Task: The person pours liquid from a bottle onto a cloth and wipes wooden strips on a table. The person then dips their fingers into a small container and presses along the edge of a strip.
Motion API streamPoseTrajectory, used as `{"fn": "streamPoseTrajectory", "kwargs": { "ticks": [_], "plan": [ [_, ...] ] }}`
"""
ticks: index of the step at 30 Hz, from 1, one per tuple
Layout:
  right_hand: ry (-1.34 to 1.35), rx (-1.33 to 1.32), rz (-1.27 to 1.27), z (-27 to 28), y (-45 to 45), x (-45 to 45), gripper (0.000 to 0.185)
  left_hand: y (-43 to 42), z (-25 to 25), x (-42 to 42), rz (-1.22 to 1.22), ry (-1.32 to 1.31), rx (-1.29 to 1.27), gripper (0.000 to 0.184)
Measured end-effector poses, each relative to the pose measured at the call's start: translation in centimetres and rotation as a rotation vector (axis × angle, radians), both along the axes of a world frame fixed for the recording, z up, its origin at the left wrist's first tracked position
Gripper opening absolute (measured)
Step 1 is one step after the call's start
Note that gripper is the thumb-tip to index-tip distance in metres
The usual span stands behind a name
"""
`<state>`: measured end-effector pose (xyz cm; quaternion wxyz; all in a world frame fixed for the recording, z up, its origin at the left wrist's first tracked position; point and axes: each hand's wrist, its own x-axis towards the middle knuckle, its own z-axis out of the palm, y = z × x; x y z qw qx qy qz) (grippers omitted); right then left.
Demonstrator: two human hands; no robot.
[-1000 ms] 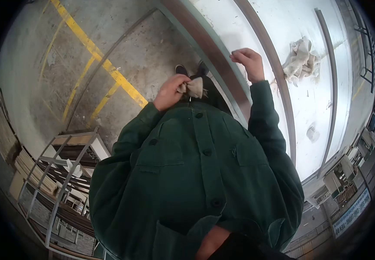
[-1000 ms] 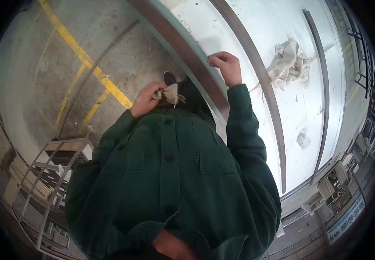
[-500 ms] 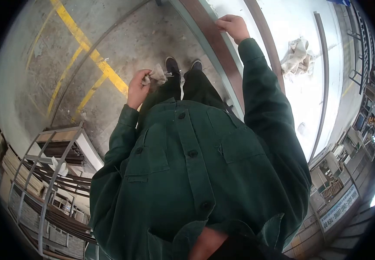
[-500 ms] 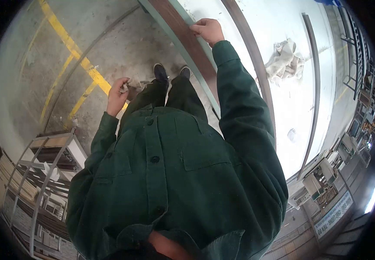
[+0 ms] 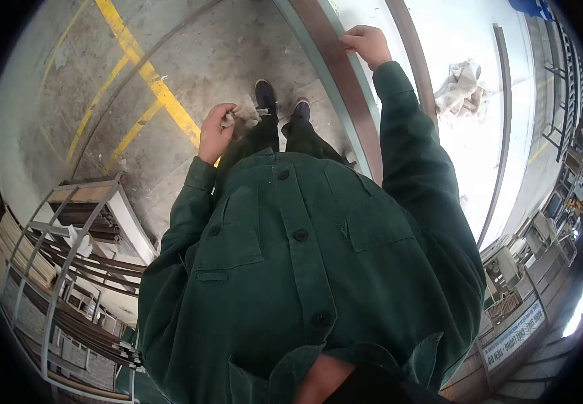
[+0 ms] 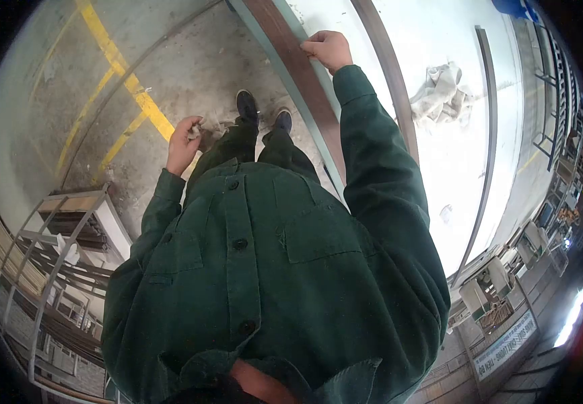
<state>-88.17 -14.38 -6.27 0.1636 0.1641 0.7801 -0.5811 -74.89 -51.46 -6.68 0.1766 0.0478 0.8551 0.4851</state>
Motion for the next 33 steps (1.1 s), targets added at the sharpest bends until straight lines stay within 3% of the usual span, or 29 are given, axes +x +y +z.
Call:
{"fn": "streamPoseTrajectory", "kwargs": {
  "ticks": [33],
  "plan": [
    [0.051, 0.314, 0.048, 0.6, 4.4, 14.7, 0.021, 5.5, 0.0, 9.6, 0.038, 0.014, -0.007, 0.038]
  ]
}}
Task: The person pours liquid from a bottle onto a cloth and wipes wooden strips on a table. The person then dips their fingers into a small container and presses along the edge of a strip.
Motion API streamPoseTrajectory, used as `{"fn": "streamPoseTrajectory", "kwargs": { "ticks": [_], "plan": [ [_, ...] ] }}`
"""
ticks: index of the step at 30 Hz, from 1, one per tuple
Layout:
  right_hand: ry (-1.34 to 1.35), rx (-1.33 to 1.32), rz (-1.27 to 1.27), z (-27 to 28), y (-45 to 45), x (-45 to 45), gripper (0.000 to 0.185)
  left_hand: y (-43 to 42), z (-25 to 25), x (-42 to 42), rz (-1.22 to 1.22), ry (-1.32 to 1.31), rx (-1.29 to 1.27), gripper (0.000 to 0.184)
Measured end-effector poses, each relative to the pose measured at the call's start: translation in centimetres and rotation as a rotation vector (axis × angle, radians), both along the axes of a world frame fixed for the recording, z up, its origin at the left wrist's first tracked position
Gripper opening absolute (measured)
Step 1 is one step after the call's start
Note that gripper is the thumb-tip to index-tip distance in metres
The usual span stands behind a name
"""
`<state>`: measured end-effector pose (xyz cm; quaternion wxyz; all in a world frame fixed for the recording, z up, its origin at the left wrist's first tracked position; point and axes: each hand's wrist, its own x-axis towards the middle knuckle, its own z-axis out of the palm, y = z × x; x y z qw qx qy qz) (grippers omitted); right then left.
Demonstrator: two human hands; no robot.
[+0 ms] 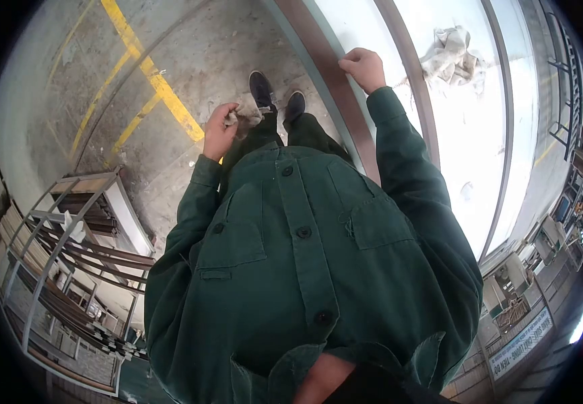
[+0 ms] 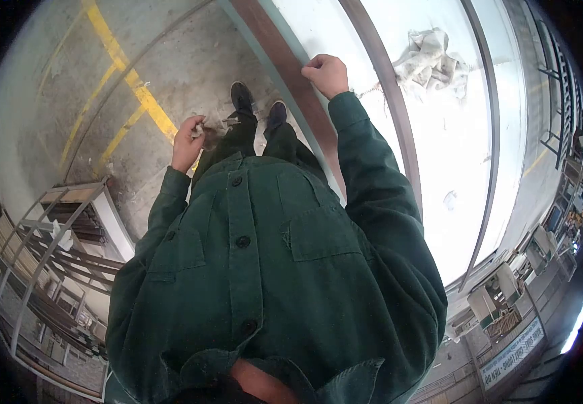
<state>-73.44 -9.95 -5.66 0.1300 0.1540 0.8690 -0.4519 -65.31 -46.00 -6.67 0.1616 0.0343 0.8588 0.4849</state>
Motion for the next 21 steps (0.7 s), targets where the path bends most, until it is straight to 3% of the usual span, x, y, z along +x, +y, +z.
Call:
{"fn": "streamPoseTrajectory", "kwargs": {
  "ticks": [21],
  "plan": [
    [0.046, 0.009, -0.059, -1.1, 3.7, 11.9, 0.023, 0.2, -1.1, 10.2, 0.023, 0.02, -0.018, 0.038]
  ]
}}
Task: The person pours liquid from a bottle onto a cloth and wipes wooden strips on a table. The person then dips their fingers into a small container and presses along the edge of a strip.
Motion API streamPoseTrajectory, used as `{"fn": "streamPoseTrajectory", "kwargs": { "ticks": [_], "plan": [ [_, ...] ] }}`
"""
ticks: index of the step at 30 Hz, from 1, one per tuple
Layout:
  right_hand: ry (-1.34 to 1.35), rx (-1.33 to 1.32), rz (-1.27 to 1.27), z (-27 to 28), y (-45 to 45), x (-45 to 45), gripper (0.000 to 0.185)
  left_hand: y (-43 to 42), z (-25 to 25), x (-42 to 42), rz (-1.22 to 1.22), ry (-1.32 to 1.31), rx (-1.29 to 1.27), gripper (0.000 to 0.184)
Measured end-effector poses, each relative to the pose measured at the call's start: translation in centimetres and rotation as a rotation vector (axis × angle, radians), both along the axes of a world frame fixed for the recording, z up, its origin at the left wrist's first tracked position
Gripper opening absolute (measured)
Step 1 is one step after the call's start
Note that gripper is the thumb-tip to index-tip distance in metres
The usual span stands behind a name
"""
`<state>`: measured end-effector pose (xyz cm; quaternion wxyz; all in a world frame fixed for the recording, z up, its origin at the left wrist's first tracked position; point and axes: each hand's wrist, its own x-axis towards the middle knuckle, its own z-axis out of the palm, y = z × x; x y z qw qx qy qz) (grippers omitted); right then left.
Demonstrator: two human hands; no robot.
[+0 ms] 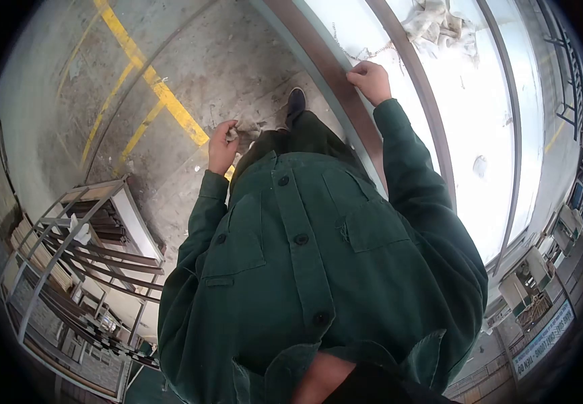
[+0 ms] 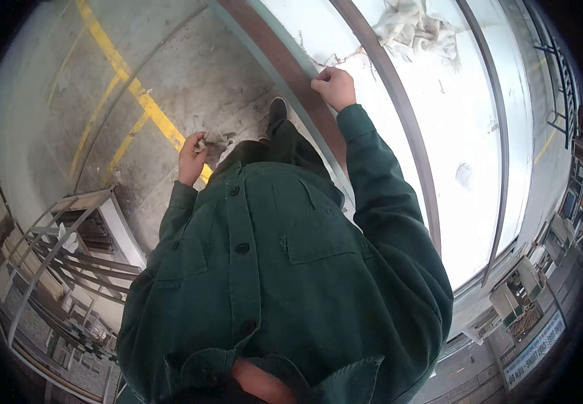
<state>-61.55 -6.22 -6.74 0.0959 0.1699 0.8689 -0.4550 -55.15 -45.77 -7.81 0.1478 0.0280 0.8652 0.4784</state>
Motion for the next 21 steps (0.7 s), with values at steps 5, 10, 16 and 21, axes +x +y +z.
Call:
{"fn": "streamPoseTrajectory", "kwargs": {
  "ticks": [5, 10, 16, 21],
  "plan": [
    [0.048, -0.01, -0.002, -0.3, -0.2, -0.6, 0.022, -1.4, -0.5, 3.0, 0.01, -0.055, 0.024, 0.04],
    [0.072, -0.084, 0.035, -1.0, -0.5, -3.9, 0.021, -2.1, -1.3, 7.8, 0.119, -0.072, -0.039, 0.038],
    [0.112, -0.102, 0.109, -2.3, -1.3, -9.7, 0.022, -1.8, -2.3, 10.4, 0.224, -0.158, -0.029, 0.036],
    [0.108, -0.203, 0.138, -2.5, -2.8, -14.5, 0.019, -0.5, -1.8, 8.9, 0.338, -0.2, 0.068, 0.036]
  ]
}}
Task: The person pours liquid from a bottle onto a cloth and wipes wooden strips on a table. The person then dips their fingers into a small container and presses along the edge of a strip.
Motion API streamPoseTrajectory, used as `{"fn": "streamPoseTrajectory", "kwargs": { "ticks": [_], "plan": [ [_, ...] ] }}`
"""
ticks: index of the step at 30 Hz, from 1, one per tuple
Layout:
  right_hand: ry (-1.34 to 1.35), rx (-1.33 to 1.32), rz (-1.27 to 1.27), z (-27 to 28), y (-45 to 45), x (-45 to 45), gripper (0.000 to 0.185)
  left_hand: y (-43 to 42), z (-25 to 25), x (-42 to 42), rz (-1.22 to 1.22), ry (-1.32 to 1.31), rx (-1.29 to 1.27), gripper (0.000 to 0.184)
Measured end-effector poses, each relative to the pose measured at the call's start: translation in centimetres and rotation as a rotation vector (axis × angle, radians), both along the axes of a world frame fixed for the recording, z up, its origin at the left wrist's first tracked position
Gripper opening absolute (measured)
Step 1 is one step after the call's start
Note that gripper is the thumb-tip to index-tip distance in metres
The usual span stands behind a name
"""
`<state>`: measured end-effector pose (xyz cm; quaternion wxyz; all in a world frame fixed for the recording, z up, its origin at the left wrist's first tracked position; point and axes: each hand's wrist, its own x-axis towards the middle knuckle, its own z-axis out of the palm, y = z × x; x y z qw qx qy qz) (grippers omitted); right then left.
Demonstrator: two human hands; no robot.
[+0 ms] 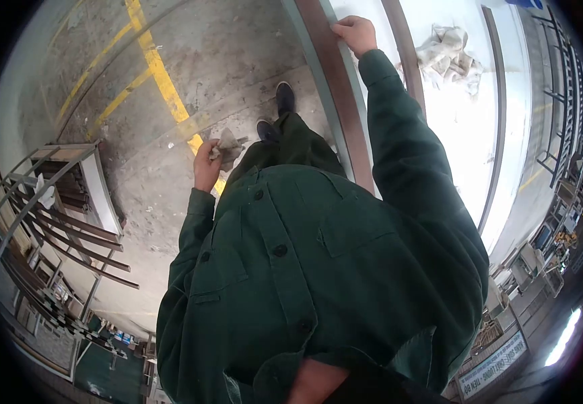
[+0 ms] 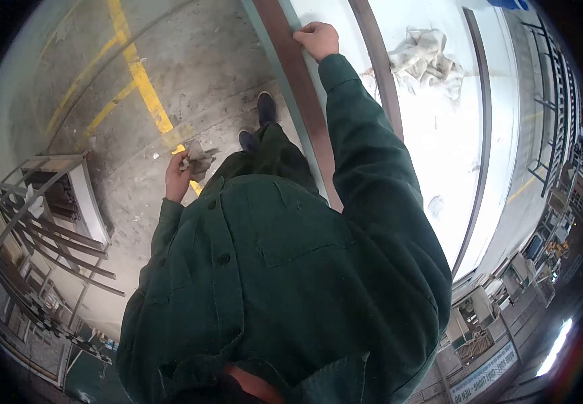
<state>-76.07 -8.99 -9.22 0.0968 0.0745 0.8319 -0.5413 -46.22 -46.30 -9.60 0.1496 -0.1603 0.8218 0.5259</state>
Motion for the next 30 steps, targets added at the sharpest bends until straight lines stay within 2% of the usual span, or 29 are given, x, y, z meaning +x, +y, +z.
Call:
{"fn": "streamPoseTrajectory", "kwargs": {
  "ticks": [4, 6, 13, 16, 21, 24, 27, 30],
  "plan": [
    [-0.057, -0.055, 0.009, 0.8, -0.6, -1.7, 0.017, 0.3, -1.2, -1.1, 0.001, 0.06, -0.04, 0.036],
    [-0.074, -0.042, 0.005, 1.0, -0.6, -1.3, 0.017, 1.1, 0.2, -2.2, -0.025, 0.073, -0.064, 0.036],
    [-0.109, 0.027, 0.018, 1.9, 0.7, 2.9, 0.016, 1.6, 1.0, -3.7, -0.095, 0.011, -0.048, 0.038],
    [-0.111, 0.05, 0.01, 1.4, 1.4, 4.6, 0.016, 1.1, -0.2, -3.5, -0.099, 0.061, -0.037, 0.038],
    [-0.135, 0.057, 0.015, 1.1, 2.6, 6.5, 0.016, 0.9, 0.7, -3.7, -0.129, 0.058, -0.076, 0.038],
    [-0.211, -0.186, -0.055, 1.8, 2.9, 6.6, 0.015, 0.4, 0.2, -3.6, -0.129, 0.086, -0.075, 0.038],
    [-0.176, -0.328, -0.1, 1.9, 2.7, 5.9, 0.015, -0.2, -0.3, -3.1, -0.141, 0.112, -0.101, 0.038],
    [-0.172, -0.181, -0.063, 2.2, 2.1, 5.2, 0.015, -0.3, -0.4, -2.9, -0.141, 0.136, -0.115, 0.038]
  ]
}}
